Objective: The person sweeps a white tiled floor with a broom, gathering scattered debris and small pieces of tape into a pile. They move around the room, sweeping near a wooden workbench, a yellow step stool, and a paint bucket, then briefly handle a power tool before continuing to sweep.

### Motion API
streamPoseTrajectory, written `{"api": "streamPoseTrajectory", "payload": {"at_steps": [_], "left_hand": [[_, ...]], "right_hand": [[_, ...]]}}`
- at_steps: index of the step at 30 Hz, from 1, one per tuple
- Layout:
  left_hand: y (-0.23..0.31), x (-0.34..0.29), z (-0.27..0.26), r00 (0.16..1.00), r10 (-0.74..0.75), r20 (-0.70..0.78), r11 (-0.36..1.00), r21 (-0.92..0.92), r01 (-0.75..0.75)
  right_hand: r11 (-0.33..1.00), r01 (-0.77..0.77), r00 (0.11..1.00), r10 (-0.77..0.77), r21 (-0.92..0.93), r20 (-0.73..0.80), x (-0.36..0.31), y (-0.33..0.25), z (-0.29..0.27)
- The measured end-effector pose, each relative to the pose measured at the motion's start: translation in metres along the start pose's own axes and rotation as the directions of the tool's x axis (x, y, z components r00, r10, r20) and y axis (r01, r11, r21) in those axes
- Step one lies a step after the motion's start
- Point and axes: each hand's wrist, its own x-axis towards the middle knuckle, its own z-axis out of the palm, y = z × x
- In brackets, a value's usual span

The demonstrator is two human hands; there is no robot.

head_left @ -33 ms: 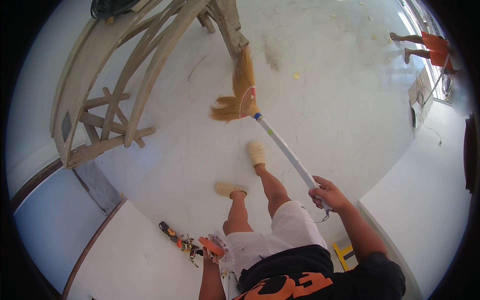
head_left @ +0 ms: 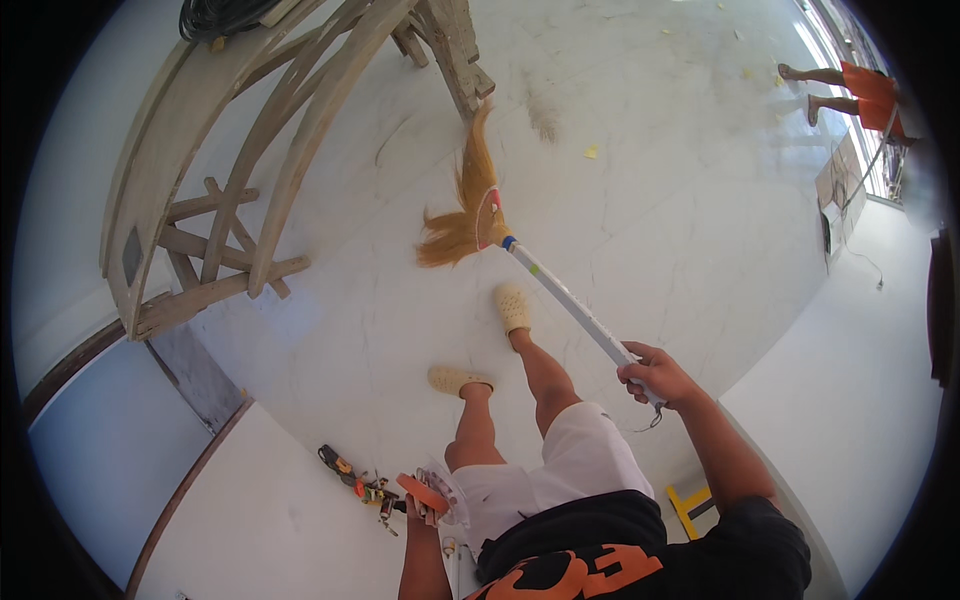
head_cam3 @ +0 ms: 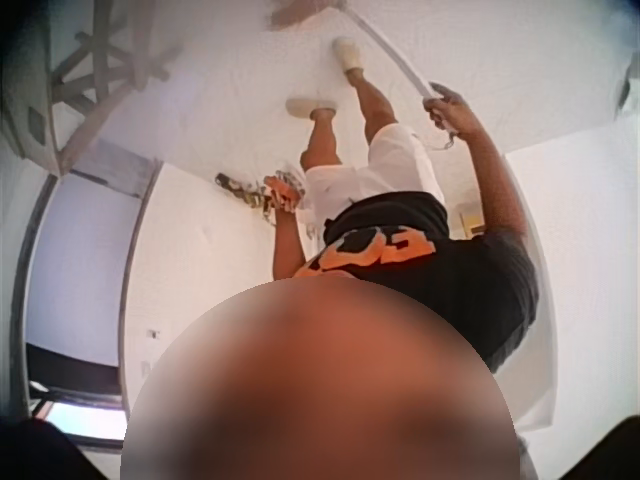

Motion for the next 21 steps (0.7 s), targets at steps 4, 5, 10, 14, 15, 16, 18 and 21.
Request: {"api": "streamPoseTrajectory", "payload": {"at_steps": [4,5,10,14,15,16,18,21], "left_hand": [[0.001,-0.003,0.024,0.985,0.061,-0.161,0.997,0.053,-0.053],[0.0,-0.011,0.027,0.979,0.071,-0.189,0.996,0.067,-0.059],[0.001,-0.062,-0.003,0.937,0.131,-0.323,0.99,0.001,-0.139],[-0.006,-0.083,-0.045,0.967,0.179,0.183,0.967,-0.212,-0.14],[-0.009,-0.087,-0.049,0.952,0.163,0.26,0.966,-0.236,-0.101],[-0.013,-0.089,-0.052,0.958,0.184,0.219,0.961,-0.247,-0.128],[-0.023,-0.091,-0.051,0.966,0.203,0.162,0.958,-0.239,-0.161],[-0.038,-0.078,-0.052,0.955,0.293,-0.036,0.946,-0.135,-0.295]], "right_hand": [[0.929,0.035,0.999,-0.045,-0.369,-0.017,0.094,-0.05,-0.066],[0.908,0.045,0.996,-0.071,-0.417,-0.045,0.118,-0.07,-0.085],[0.835,0.075,0.854,-0.336,-0.545,-0.397,0.206,-0.174,-0.139],[0.712,0.046,0.524,-0.614,-0.7,-0.59,0.238,-0.187,-0.098],[0.75,0.075,0.494,-0.6,-0.657,-0.629,0.233,-0.182,-0.081],[0.8,0.184,0.549,-0.566,-0.571,-0.615,0.216,-0.17,-0.065],[0.85,0.326,0.622,-0.522,-0.413,-0.584,0.163,-0.137,-0.031],[0.896,0.316,0.748,-0.437,-0.311,-0.5,0.058,-0.076,0.031]]}}
